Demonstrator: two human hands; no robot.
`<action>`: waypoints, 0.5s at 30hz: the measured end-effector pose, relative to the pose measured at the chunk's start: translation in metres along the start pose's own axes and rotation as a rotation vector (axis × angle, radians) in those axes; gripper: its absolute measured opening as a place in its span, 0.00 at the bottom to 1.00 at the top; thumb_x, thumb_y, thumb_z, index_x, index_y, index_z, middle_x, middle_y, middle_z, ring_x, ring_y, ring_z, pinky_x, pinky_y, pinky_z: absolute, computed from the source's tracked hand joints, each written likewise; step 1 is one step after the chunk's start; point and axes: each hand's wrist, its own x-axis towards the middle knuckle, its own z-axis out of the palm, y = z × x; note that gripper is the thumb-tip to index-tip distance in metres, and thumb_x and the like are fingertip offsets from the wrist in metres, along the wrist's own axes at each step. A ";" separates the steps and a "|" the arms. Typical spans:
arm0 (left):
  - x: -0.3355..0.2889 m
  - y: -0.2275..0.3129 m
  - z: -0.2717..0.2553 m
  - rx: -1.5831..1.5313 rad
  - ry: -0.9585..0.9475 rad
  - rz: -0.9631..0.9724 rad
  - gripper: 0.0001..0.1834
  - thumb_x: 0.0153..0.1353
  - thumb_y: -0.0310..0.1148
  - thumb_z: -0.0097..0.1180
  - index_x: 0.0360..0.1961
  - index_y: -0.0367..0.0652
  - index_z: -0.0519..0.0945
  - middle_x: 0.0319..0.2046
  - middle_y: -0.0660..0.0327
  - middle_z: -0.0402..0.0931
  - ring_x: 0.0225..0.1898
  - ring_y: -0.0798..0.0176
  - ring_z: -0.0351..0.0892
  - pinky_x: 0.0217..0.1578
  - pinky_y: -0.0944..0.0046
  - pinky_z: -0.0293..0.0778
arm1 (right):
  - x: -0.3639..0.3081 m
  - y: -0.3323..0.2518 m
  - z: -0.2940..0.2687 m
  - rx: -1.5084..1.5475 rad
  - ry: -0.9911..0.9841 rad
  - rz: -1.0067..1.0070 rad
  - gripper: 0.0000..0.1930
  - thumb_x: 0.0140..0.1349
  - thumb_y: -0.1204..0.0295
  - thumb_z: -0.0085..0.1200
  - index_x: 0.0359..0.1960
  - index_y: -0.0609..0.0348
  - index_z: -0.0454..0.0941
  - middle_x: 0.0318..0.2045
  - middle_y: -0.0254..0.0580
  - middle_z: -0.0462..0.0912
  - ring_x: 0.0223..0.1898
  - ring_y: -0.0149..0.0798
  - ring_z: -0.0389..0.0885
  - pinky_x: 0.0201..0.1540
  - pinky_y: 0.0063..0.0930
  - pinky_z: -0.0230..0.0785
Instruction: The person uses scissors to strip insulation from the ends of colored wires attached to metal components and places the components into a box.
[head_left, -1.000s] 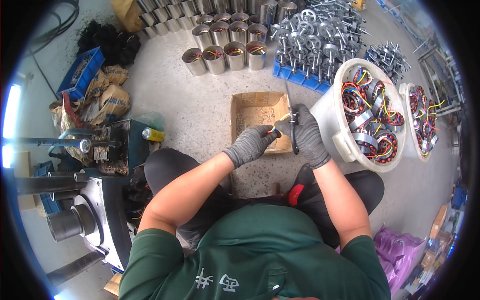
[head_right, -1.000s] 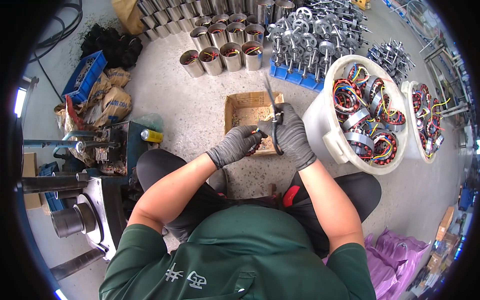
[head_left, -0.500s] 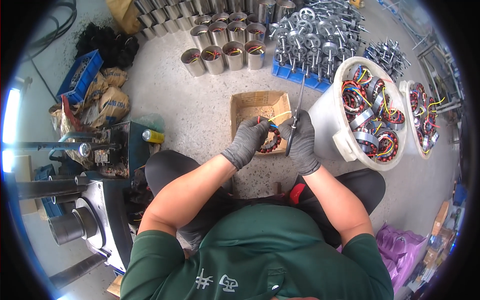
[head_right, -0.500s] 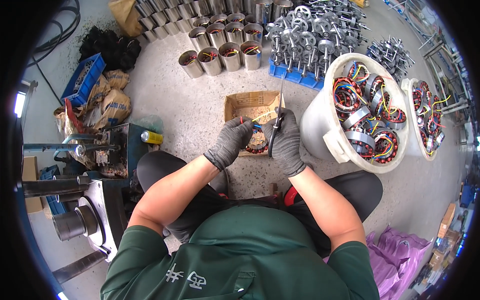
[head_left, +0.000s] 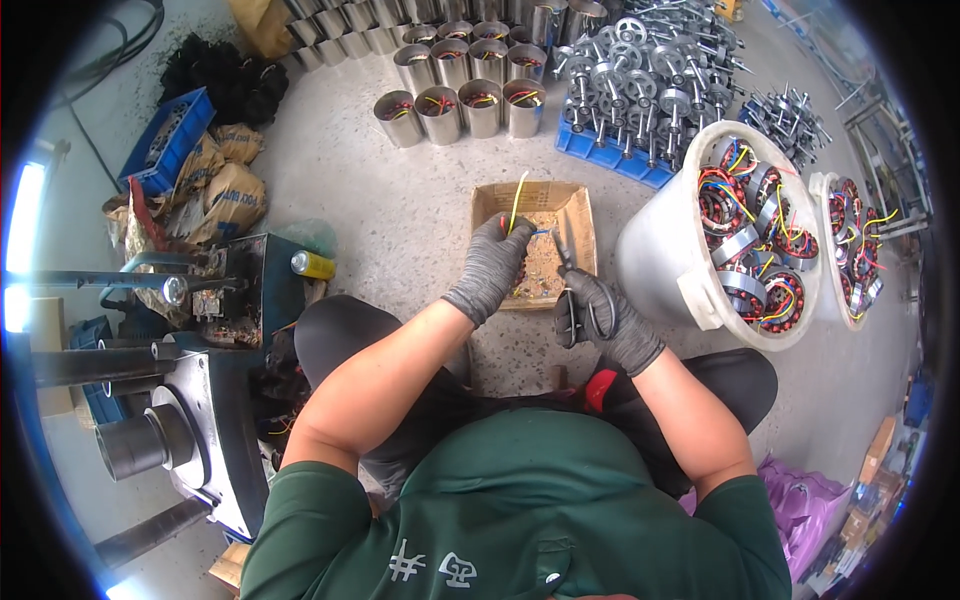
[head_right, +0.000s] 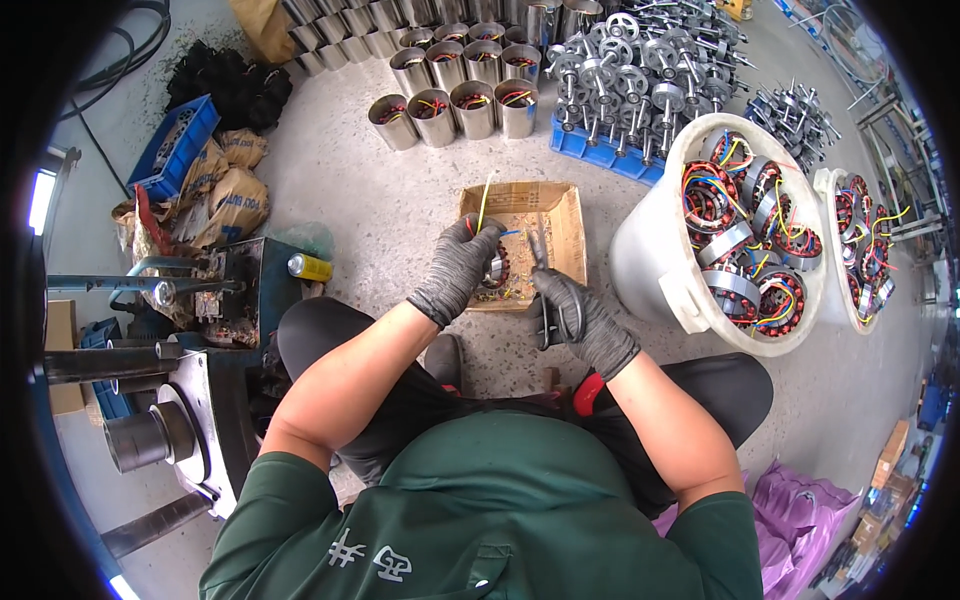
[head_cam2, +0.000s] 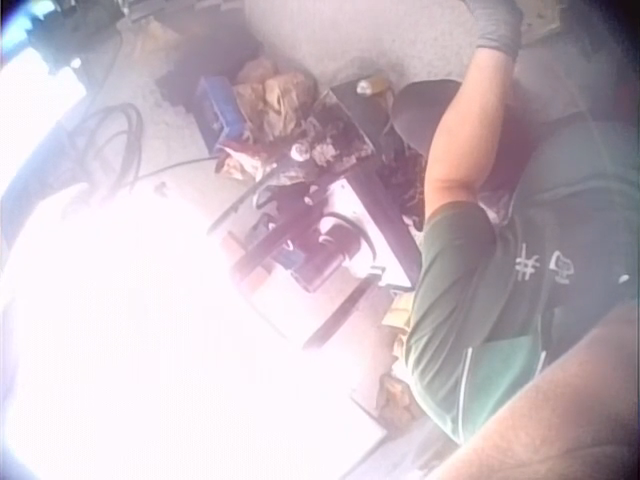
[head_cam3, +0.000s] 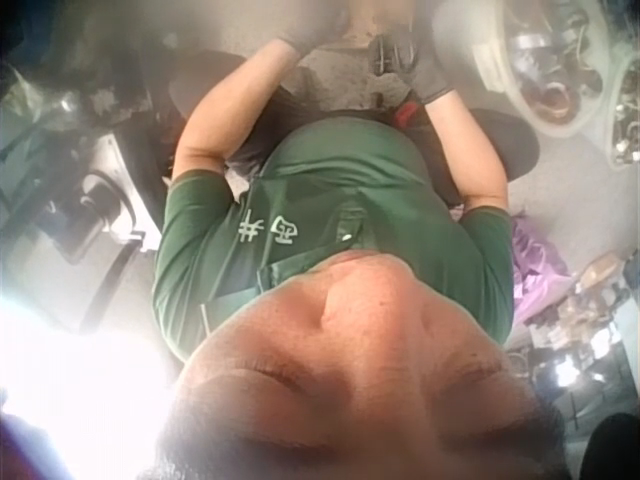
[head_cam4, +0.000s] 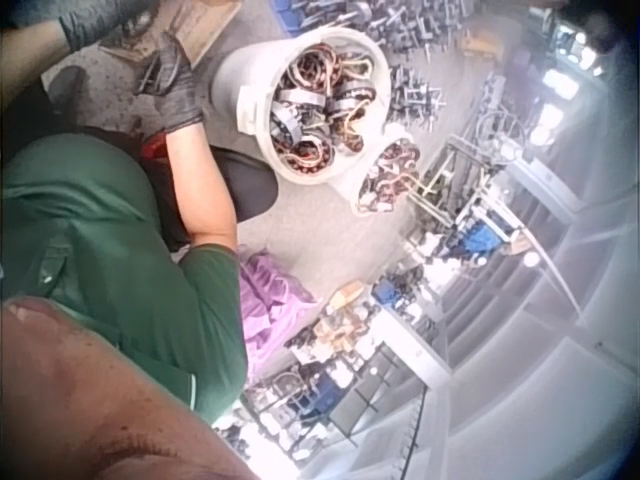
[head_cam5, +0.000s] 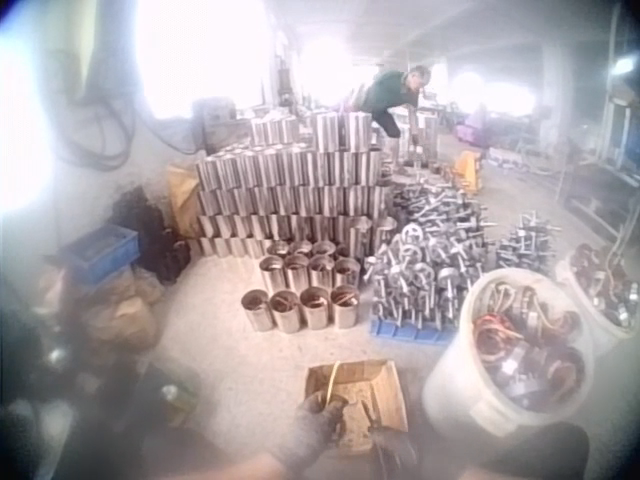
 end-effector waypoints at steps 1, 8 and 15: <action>0.000 0.001 -0.001 -0.008 -0.013 0.004 0.08 0.70 0.36 0.55 0.39 0.43 0.79 0.26 0.70 0.75 0.25 0.76 0.69 0.26 0.72 0.68 | -0.002 -0.001 0.003 -0.025 -0.038 -0.021 0.22 0.66 0.49 0.56 0.49 0.55 0.74 0.26 0.39 0.80 0.22 0.36 0.81 0.23 0.33 0.75; -0.003 0.003 -0.001 0.015 -0.069 0.002 0.08 0.70 0.34 0.51 0.41 0.41 0.77 0.23 0.67 0.71 0.19 0.74 0.70 0.20 0.70 0.69 | -0.003 -0.011 0.009 -0.128 -0.206 -0.128 0.21 0.69 0.51 0.52 0.49 0.56 0.74 0.24 0.37 0.80 0.21 0.35 0.79 0.24 0.27 0.71; 0.004 -0.005 0.002 0.029 -0.098 0.043 0.06 0.69 0.31 0.52 0.40 0.41 0.79 0.27 0.65 0.79 0.22 0.74 0.72 0.23 0.72 0.70 | 0.010 -0.013 0.009 -0.091 -0.208 -0.113 0.22 0.71 0.51 0.48 0.46 0.60 0.73 0.18 0.37 0.77 0.15 0.35 0.76 0.17 0.28 0.68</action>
